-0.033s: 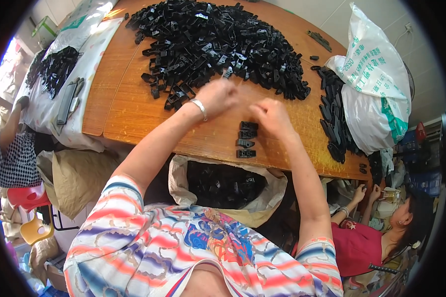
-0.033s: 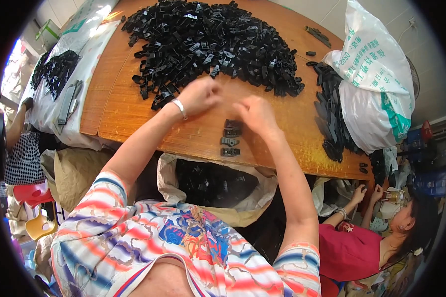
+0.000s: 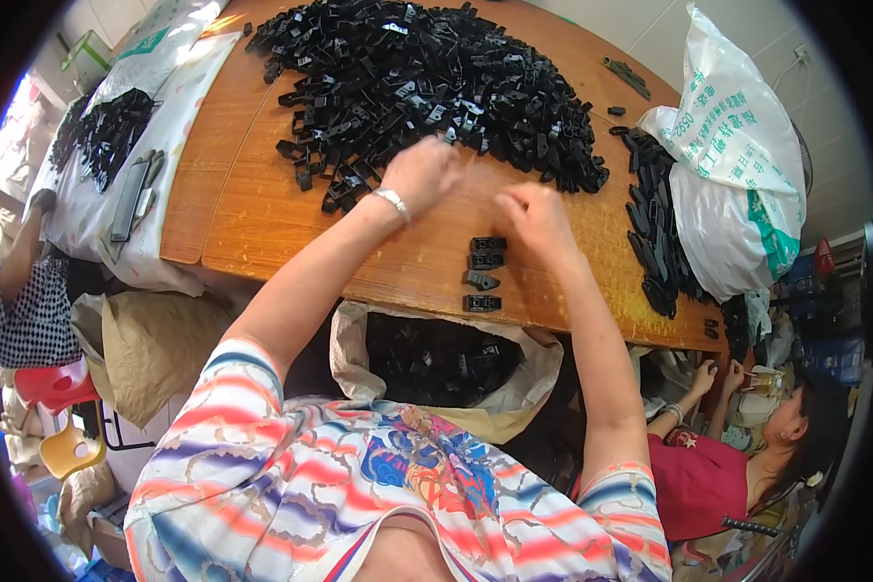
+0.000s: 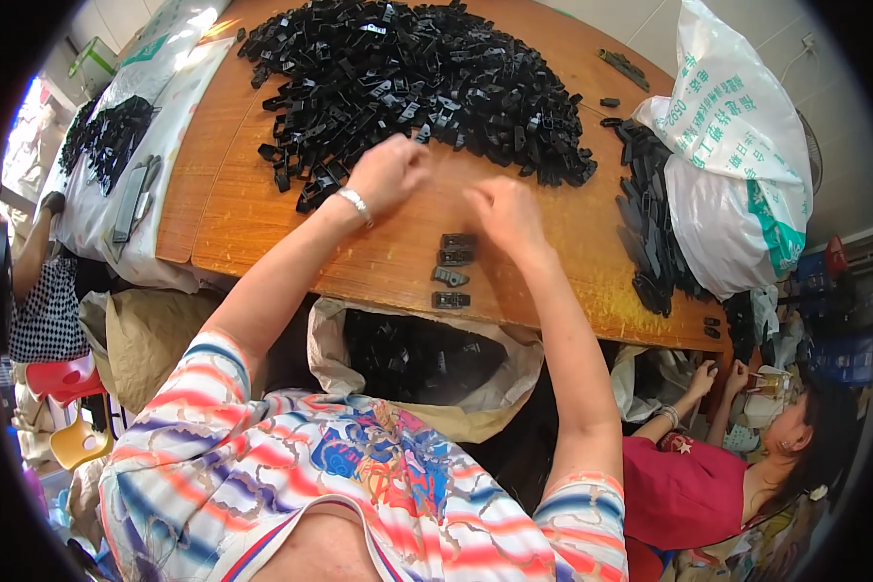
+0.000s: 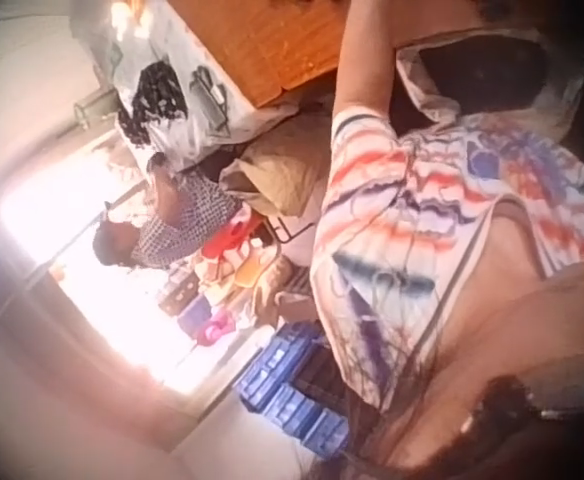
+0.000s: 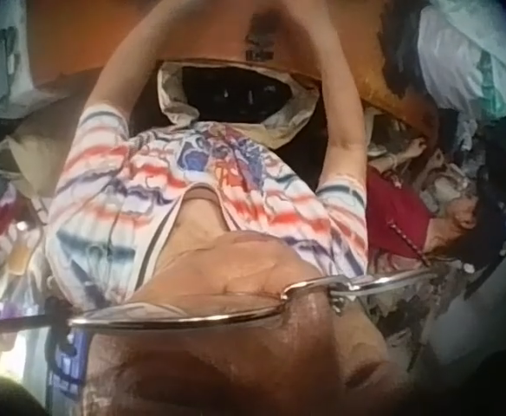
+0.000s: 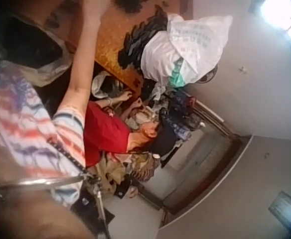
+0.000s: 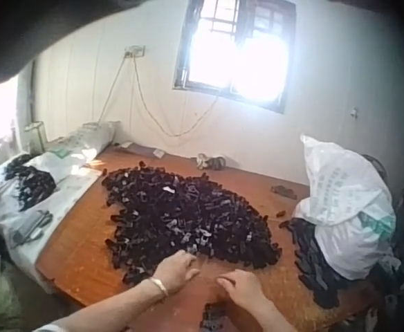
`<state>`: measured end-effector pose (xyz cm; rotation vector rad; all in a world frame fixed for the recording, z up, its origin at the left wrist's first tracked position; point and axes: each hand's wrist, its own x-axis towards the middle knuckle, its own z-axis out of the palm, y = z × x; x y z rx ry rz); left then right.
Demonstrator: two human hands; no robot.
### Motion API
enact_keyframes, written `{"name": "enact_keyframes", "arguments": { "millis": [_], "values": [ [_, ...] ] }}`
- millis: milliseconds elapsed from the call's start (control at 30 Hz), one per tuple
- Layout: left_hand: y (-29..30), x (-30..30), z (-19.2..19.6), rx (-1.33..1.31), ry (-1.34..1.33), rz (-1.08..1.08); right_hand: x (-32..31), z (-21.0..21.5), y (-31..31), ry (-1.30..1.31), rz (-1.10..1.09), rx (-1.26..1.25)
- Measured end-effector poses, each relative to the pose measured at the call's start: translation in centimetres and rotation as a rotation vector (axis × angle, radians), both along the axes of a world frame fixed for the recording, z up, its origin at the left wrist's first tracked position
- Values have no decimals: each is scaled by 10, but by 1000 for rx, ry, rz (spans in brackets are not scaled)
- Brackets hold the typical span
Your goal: Assembling small black plastic buckle components at a workbench.
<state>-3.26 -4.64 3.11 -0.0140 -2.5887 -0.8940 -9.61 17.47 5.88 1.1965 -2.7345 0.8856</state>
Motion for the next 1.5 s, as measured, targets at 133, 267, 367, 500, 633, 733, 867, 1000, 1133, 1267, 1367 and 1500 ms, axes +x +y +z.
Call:
{"name": "enact_keyframes", "arguments": {
  "millis": [133,267,367,500,633,733,867,1000,1133,1267,1367,1500],
  "values": [
    [1,-26,1,-218,-105,236,-33,-7,-32,235,-181,-7],
    [8,-42,-1,-242,-134,303,-54,-18,-61,313,-253,16],
    [14,-40,-5,-235,-85,316,-58,-26,-66,308,-326,180],
    [14,-23,-14,-355,65,233,-42,-33,-49,327,-257,155],
    [24,-1,-18,-258,118,43,-27,-24,-27,258,-257,253],
    [35,9,-17,-132,48,-129,-20,-14,-9,185,-212,225],
    [36,18,-19,23,139,-75,-6,-13,-5,139,-144,-27],
    [31,17,-23,13,54,-31,19,-8,-24,94,16,-134],
    [31,13,-25,41,1,-37,15,-17,-30,115,37,-131],
    [31,13,-26,60,-10,-46,12,-15,-27,100,72,-46],
    [28,15,-21,100,-55,-47,15,-13,-28,116,108,4],
    [30,14,-20,96,-60,-27,22,-10,-21,193,126,96]
  ]
}}
